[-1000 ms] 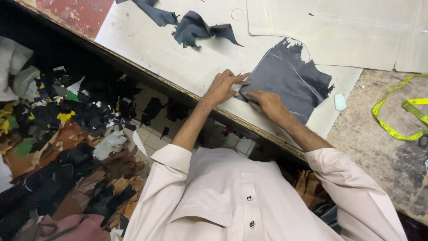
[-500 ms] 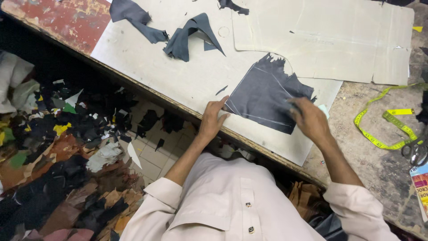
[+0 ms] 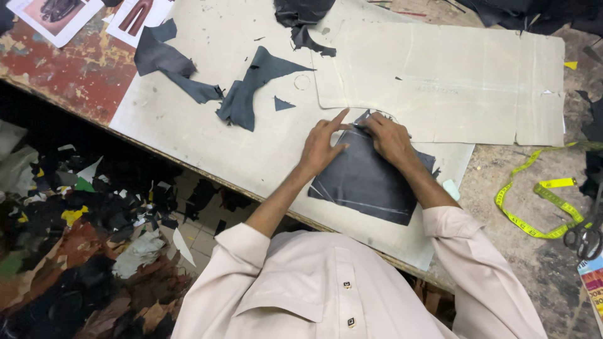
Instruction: The person aligns a paper pattern on a large piece of black leather, marks the outline with chalk, and cuts the leather along the marked lines using a utility knife. The person then sets the cut piece aside and repeats the process with another piece of leather.
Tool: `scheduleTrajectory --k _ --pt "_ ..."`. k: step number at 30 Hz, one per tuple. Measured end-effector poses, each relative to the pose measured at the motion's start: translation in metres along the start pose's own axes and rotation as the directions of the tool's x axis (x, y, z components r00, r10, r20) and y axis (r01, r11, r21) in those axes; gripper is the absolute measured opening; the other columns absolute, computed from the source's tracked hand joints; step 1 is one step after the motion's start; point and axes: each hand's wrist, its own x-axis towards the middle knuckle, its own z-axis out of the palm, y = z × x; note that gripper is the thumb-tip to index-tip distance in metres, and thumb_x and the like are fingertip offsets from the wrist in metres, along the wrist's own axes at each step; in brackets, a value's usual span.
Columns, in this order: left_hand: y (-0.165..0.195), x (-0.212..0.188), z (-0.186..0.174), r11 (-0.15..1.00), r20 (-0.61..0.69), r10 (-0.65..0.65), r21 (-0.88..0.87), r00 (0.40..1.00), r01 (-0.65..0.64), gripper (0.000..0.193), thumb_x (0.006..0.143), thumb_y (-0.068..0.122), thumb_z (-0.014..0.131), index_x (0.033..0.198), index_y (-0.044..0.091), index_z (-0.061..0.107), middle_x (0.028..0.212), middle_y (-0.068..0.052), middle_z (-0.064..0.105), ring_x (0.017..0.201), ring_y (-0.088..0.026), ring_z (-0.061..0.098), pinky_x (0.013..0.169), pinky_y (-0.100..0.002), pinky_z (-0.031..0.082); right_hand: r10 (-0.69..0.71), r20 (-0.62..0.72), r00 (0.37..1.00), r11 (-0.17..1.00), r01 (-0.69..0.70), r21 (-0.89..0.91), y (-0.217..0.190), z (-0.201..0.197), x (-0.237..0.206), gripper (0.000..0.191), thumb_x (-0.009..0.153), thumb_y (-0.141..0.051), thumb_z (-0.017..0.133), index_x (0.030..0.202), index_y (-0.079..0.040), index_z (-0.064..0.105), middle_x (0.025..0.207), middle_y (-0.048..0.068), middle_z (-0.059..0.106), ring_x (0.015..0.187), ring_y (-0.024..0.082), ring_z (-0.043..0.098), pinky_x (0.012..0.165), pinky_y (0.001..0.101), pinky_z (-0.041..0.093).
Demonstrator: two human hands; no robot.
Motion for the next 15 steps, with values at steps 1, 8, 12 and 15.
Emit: scheduleTrajectory --k 1,8,12,15 --pt "-0.006 0.019 0.005 0.999 0.049 0.041 -0.009 0.998 -0.04 0.103 0.072 0.009 0.089 0.159 0.021 0.034 0.121 0.0 0.076 0.103 -0.026 0.061 0.098 -0.039 0.051 -0.004 0.04 0.999 0.999 0.007 -0.054 0.003 0.004 0.001 0.025 0.093 -0.001 0.063 0.115 -0.012 0.069 0.107 0.007 0.068 0.096 0.029 0.07 0.074 0.0414 0.057" --pt "-0.052 0.086 0.026 0.983 0.308 0.019 0.17 0.951 -0.075 0.117 0.07 0.024 0.089 0.16 0.032 0.016 0.119 0.014 0.077 0.091 -0.02 0.059 0.095 -0.035 0.049 -0.057 0.116 0.992 0.98 0.078 -0.185 0.032 0.02 -0.005 0.044 0.082 0.009 0.064 0.121 -0.01 0.069 0.11 0.013 0.066 0.087 0.029 0.068 0.07 0.0414 0.057" --pt "-0.061 0.087 0.024 0.983 0.313 0.058 0.15 0.948 -0.109 0.116 0.073 0.022 0.088 0.162 0.028 0.014 0.124 0.014 0.074 0.094 -0.02 0.059 0.095 -0.035 0.049 -0.023 0.124 0.992 0.973 0.051 -0.224 0.053 -0.009 -0.026 0.043 0.085 0.007 0.066 0.124 -0.01 0.069 0.103 0.011 0.065 0.087 0.027 0.067 0.068 0.0395 0.056" --pt "-0.058 0.092 0.023 0.987 0.323 0.062 0.119 0.944 -0.105 0.109 0.074 0.016 0.087 0.162 0.025 0.023 0.126 0.013 0.074 0.096 -0.021 0.058 0.098 -0.034 0.05 0.022 0.152 0.988 0.955 0.024 -0.295 0.054 -0.021 -0.027 0.037 0.088 0.004 0.068 0.123 -0.009 0.07 0.1 0.01 0.065 0.083 0.024 0.067 0.065 0.0376 0.055"
